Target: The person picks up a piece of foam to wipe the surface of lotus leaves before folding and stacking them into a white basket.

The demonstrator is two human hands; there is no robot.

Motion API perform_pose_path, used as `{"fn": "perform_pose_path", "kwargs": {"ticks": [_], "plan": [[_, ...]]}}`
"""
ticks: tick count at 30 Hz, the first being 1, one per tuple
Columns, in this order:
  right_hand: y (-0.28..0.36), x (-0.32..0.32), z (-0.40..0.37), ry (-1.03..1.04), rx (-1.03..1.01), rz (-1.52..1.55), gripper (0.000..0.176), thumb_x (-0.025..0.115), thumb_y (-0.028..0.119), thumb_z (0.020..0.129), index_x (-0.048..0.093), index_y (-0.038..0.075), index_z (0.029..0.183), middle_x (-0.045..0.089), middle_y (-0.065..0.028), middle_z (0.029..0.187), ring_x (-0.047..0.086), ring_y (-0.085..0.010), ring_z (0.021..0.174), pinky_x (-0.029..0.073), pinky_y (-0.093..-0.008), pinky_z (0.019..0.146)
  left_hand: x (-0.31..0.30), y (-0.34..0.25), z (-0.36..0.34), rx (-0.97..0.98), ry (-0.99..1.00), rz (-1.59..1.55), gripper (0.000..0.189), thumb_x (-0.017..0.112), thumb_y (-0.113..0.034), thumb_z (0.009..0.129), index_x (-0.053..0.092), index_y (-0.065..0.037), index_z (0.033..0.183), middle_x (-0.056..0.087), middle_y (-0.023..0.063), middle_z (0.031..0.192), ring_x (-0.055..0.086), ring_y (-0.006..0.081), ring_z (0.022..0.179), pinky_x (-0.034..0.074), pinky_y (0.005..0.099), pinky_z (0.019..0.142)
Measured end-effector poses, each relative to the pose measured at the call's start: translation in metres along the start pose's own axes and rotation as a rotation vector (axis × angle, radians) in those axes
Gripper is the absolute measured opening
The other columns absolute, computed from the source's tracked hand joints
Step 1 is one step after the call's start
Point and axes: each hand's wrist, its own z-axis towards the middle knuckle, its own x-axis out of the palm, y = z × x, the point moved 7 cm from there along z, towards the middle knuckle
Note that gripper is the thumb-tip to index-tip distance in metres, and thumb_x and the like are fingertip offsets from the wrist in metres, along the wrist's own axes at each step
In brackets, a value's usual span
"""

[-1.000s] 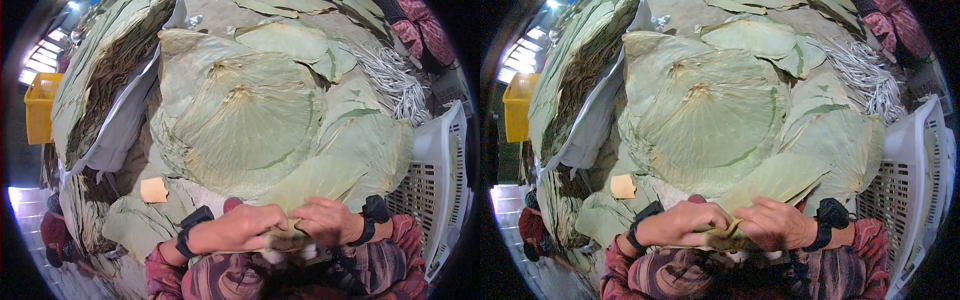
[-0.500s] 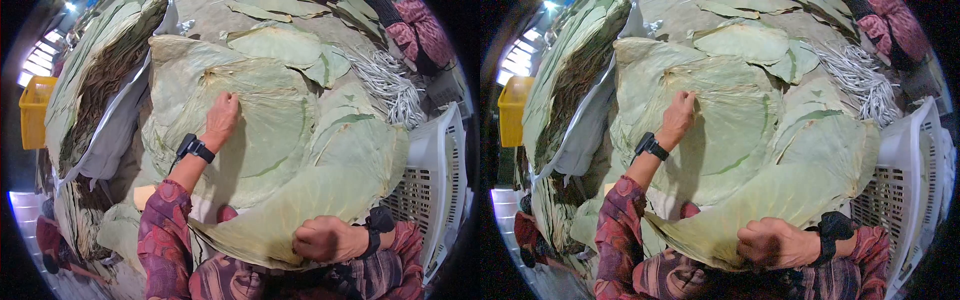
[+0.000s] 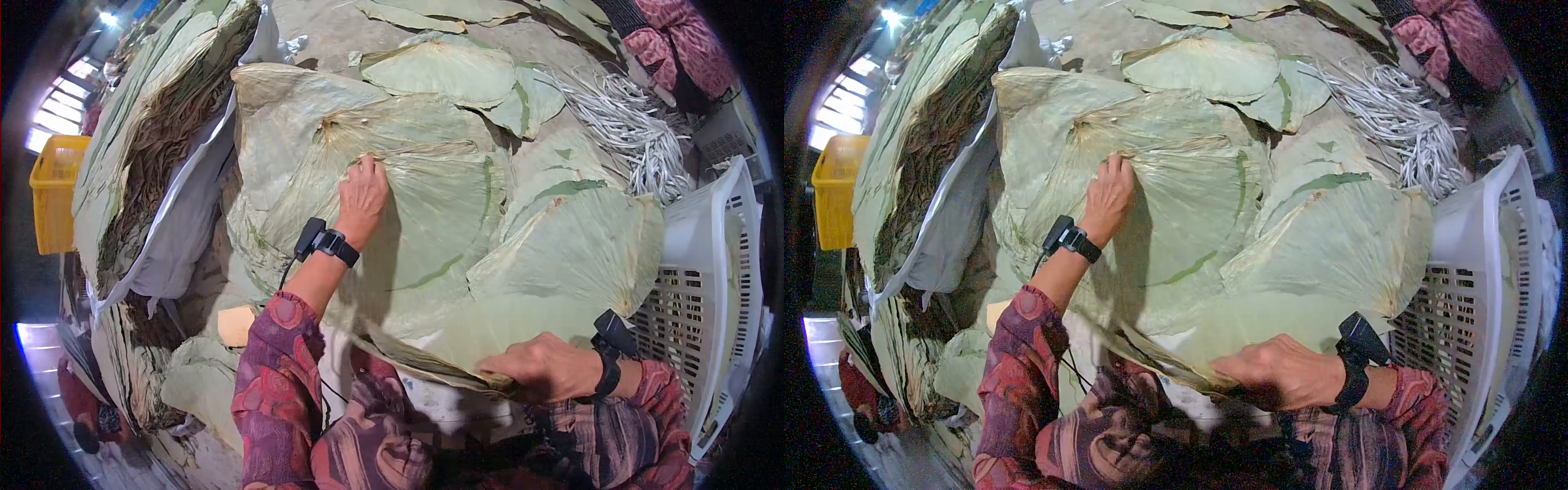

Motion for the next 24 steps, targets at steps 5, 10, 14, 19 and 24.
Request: {"fn": "perform_pose_path", "kwargs": {"ticks": [5, 10, 14, 19, 24], "plan": [[-0.021, -0.005, -0.022, -0.037, 0.098, -0.109, 0.041, 0.069, 0.016, 0.079, 0.062, 0.006, 0.117, 0.065, -0.0172, 0.083, 0.063, -0.0387, 0.077, 0.051, -0.0459, 0.068, 0.002, 0.0, 0.002, -0.032, 0.037, -0.079, 0.019, 0.052, -0.003, 0.086, 0.052, 0.0, 0.104, 0.051, 0.0179, 0.111, 0.059, 0.0352, 0.098, 0.056, 0.043, 0.069], [-0.029, -0.093, -0.095, -0.859, 0.325, -0.215, 0.028, 0.069, 0.003, 0.083, 0.068, 0.003, 0.112, 0.072, -0.0119, 0.096, 0.068, -0.0223, 0.084, 0.053, -0.033, 0.073, 0.005, 0.017, 0.0, -0.195, -0.077, -0.342, 0.05, 0.068, 0.001, 0.074, 0.047, 0.0, 0.119, 0.048, 0.0218, 0.112, 0.058, 0.0397, 0.1, 0.055, 0.0475, 0.076], [-0.031, -0.121, -0.143, -1.36, 0.407, -0.141, 0.023, 0.067, 0.008, 0.093, 0.066, 0.0, 0.115, 0.07, -0.0031, 0.105, 0.063, -0.0154, 0.094, 0.049, -0.0298, 0.084, -0.014, 0.026, 0.003, -0.221, -0.07, -0.432, 0.049, 0.067, -0.002, 0.077, 0.046, 0.001, 0.121, 0.046, 0.0227, 0.11, 0.058, 0.0431, 0.096, 0.053, 0.0481, 0.075], [-0.034, -0.137, -0.169, -1.578, 0.276, -0.278, 0.029, 0.067, 0.01, 0.094, 0.063, 0.0, 0.121, 0.065, -0.0053, 0.118, 0.059, -0.0156, 0.107, 0.044, -0.032, 0.097, -0.004, 0.022, 0.004, -0.14, -0.09, -0.278, 0.037, 0.062, -0.005, 0.081, 0.049, -0.001, 0.117, 0.05, 0.0187, 0.105, 0.06, 0.0366, 0.095, 0.053, 0.0472, 0.071], [-0.037, -0.143, -0.18, -1.747, 0.288, -0.264, 0.033, 0.067, 0.011, 0.094, 0.062, 0.001, 0.125, 0.064, -0.0066, 0.122, 0.059, -0.0167, 0.109, 0.044, -0.0324, 0.098, -0.027, 0.01, -0.009, -0.024, -0.493, 0.054, 0.017, 0.054, -0.011, 0.086, 0.055, -0.007, 0.104, 0.054, 0.0108, 0.09, 0.06, 0.0261, 0.089, 0.049, 0.0407, 0.061]]}}
